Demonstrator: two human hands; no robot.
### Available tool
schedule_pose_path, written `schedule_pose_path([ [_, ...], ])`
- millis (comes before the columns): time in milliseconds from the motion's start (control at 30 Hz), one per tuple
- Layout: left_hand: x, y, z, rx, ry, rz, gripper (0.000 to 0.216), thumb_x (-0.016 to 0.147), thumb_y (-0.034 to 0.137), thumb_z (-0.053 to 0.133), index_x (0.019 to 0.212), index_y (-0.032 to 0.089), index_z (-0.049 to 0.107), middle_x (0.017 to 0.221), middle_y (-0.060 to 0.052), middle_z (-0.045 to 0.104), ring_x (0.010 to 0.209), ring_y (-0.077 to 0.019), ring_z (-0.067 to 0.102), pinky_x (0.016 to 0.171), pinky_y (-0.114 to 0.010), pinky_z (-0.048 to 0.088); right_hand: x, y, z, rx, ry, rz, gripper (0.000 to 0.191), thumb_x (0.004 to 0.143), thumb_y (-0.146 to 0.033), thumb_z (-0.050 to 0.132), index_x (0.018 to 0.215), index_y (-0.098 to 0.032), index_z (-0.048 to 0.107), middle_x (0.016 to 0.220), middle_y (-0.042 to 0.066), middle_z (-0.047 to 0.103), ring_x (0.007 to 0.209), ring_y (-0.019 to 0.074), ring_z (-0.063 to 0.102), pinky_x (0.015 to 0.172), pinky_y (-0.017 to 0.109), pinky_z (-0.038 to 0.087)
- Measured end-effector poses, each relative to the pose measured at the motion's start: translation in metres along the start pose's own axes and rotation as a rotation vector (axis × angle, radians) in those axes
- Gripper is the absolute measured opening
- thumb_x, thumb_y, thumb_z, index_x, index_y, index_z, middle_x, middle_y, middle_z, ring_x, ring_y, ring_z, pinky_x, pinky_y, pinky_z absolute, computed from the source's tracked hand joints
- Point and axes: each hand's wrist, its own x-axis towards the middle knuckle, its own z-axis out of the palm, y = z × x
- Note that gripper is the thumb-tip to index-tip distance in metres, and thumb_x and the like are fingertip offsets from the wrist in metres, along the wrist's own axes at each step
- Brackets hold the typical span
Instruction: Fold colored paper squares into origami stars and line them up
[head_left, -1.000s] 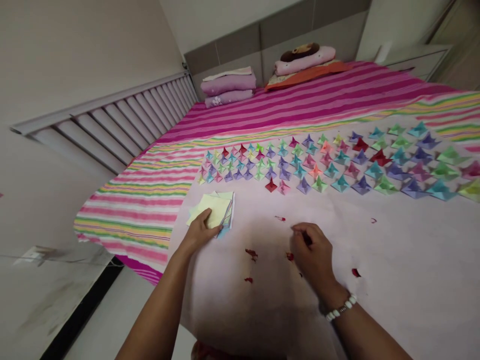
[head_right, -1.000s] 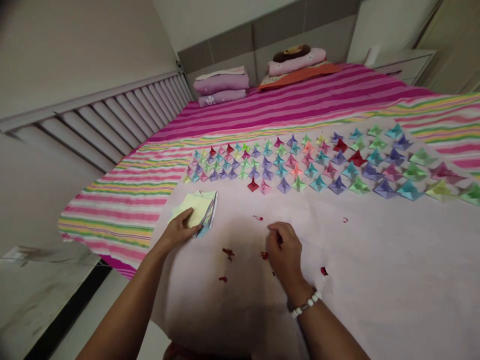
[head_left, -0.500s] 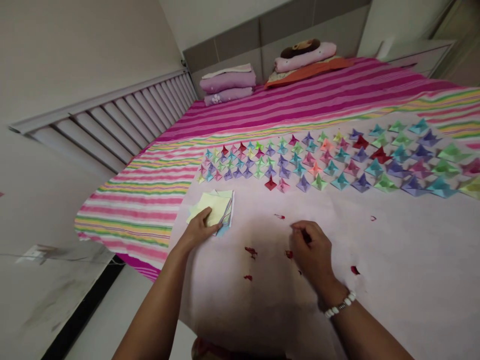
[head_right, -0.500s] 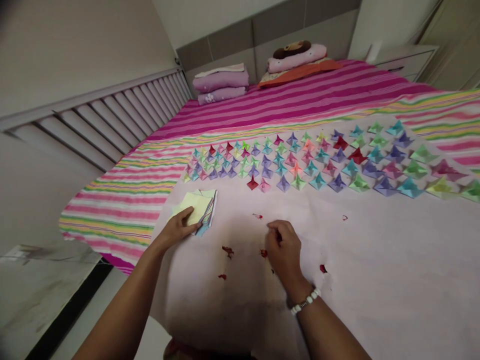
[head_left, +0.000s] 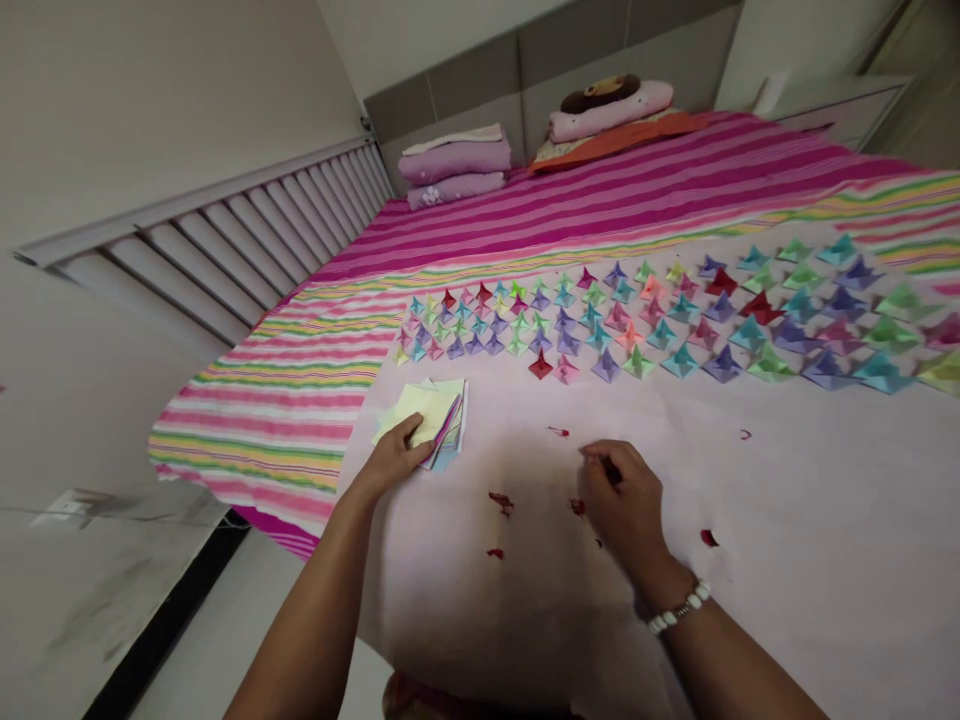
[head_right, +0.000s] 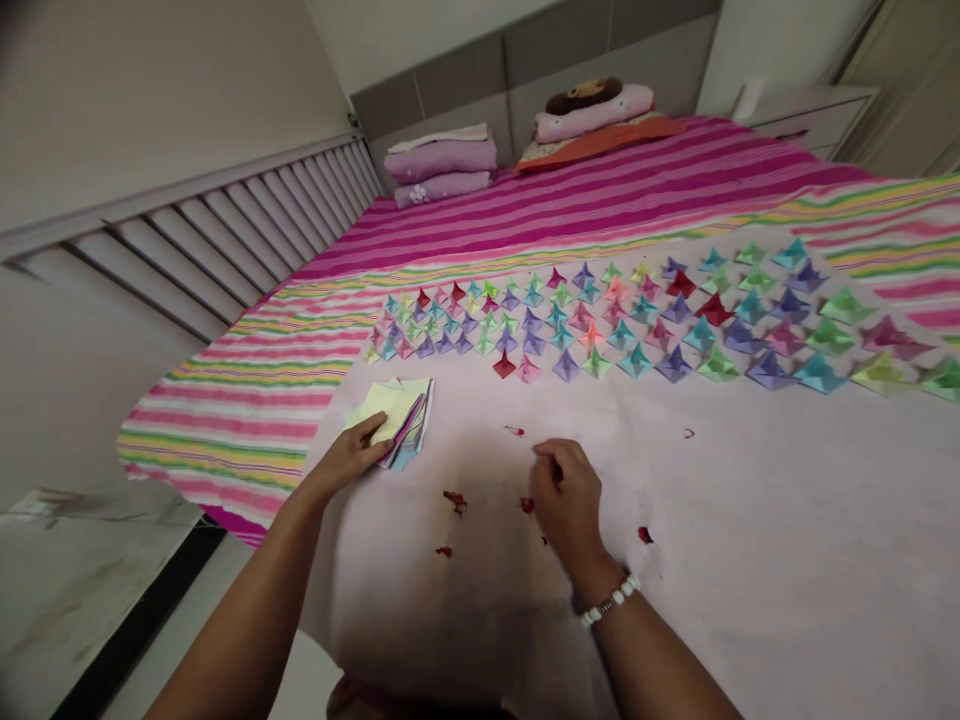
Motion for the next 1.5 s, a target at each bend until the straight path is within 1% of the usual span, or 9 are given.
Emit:
schedule_pose_path([
  [233, -0.003, 0.007, -0.004, -0.012, -0.030, -0.045, 0.072, 0.070, 0.041, 0.066, 0.132, 0.007, 0.052, 0.137, -0.013, 0.054, 0.122, -0.0309, 0.053, 0.102, -0.038, 0.042, 0.000, -0.002, -0.001, 0.000, -0.007, 0.008, 0.014, 0.079, -0.013, 0.051, 0.082, -0.019, 0.063, 0.082, 0.004, 0.063, 0.068, 0.0162, 0.057, 0.061, 0.030, 0.046],
  [433, 0.000, 0.005, -0.001, 0.032, -0.015, -0.031, 0.091, 0.060, 0.046, 0.076, 0.135, 0.004, 0.048, 0.139, -0.017, 0.051, 0.124, -0.0316, 0.051, 0.103, -0.037, 0.041, 0.000, -0.003, 0.000, 0.007, -0.005, 0.027, 0.013, 0.080, -0.015, 0.051, 0.081, -0.018, 0.063, 0.081, 0.004, 0.063, 0.066, 0.0163, 0.057, 0.060, 0.030, 0.046],
  [633, 0.000, 0.008, -0.003, 0.040, 0.006, -0.016, 0.075, 0.064, 0.043, 0.071, 0.128, 0.007, 0.056, 0.122, -0.011, 0.066, 0.112, -0.0310, 0.059, 0.091, -0.036, 0.049, 0.000, -0.003, -0.001, 0.007, -0.007, 0.034, 0.014, 0.079, -0.014, 0.051, 0.081, -0.019, 0.064, 0.081, 0.004, 0.063, 0.065, 0.0162, 0.057, 0.060, 0.030, 0.046],
  [767, -0.001, 0.009, -0.004, 0.044, 0.014, -0.024, 0.073, 0.065, 0.041, 0.070, 0.127, 0.005, 0.056, 0.112, -0.011, 0.070, 0.103, -0.0308, 0.063, 0.085, -0.036, 0.051, 0.000, -0.002, -0.001, 0.006, -0.006, 0.021, 0.013, 0.079, -0.014, 0.052, 0.082, -0.019, 0.064, 0.081, 0.003, 0.063, 0.065, 0.0158, 0.056, 0.060, 0.029, 0.046],
  [900, -0.001, 0.010, -0.004, 0.025, 0.013, -0.020, 0.073, 0.064, 0.043, 0.071, 0.126, 0.007, 0.057, 0.119, -0.012, 0.067, 0.107, -0.0298, 0.062, 0.090, -0.036, 0.049, 0.000, -0.001, 0.000, 0.000, -0.006, 0.015, 0.013, 0.079, -0.014, 0.051, 0.081, -0.019, 0.064, 0.080, 0.003, 0.062, 0.065, 0.0156, 0.056, 0.059, 0.029, 0.045],
  [1067, -0.003, 0.015, -0.006, 0.052, -0.002, -0.025, 0.079, 0.054, 0.045, 0.079, 0.123, 0.011, 0.061, 0.124, -0.012, 0.064, 0.115, -0.0328, 0.057, 0.096, -0.038, 0.046, 0.000, 0.000, 0.000, 0.002, -0.010, 0.011, 0.013, 0.079, -0.015, 0.051, 0.081, -0.019, 0.063, 0.080, 0.003, 0.063, 0.066, 0.0162, 0.057, 0.060, 0.030, 0.045],
  [1200, -0.003, 0.014, -0.007, 0.029, -0.039, -0.008, 0.069, 0.058, 0.044, 0.075, 0.118, 0.012, 0.063, 0.121, -0.010, 0.066, 0.115, -0.0324, 0.057, 0.095, -0.037, 0.047, 0.000, -0.001, -0.001, -0.001, -0.013, 0.026, 0.013, 0.079, -0.015, 0.051, 0.081, -0.019, 0.063, 0.079, 0.004, 0.063, 0.065, 0.0162, 0.057, 0.060, 0.030, 0.046],
  [1333, -0.001, 0.012, -0.006, -0.013, -0.009, -0.031, 0.069, 0.059, 0.044, 0.073, 0.118, 0.010, 0.064, 0.132, -0.013, 0.059, 0.123, -0.0314, 0.052, 0.103, -0.036, 0.040, 0.000, -0.002, -0.001, 0.005, -0.018, 0.029, 0.013, 0.079, -0.015, 0.051, 0.082, -0.019, 0.063, 0.080, 0.004, 0.063, 0.066, 0.0165, 0.057, 0.061, 0.031, 0.046],
  [1500, 0.000, 0.012, -0.006, -0.045, 0.008, -0.048, 0.071, 0.056, 0.044, 0.074, 0.118, 0.009, 0.065, 0.128, -0.014, 0.062, 0.113, -0.0306, 0.059, 0.095, -0.035, 0.046, 0.000, -0.003, -0.001, -0.001, -0.013, 0.027, 0.013, 0.079, -0.015, 0.051, 0.081, -0.019, 0.063, 0.080, 0.004, 0.063, 0.067, 0.0169, 0.057, 0.061, 0.031, 0.046],
])
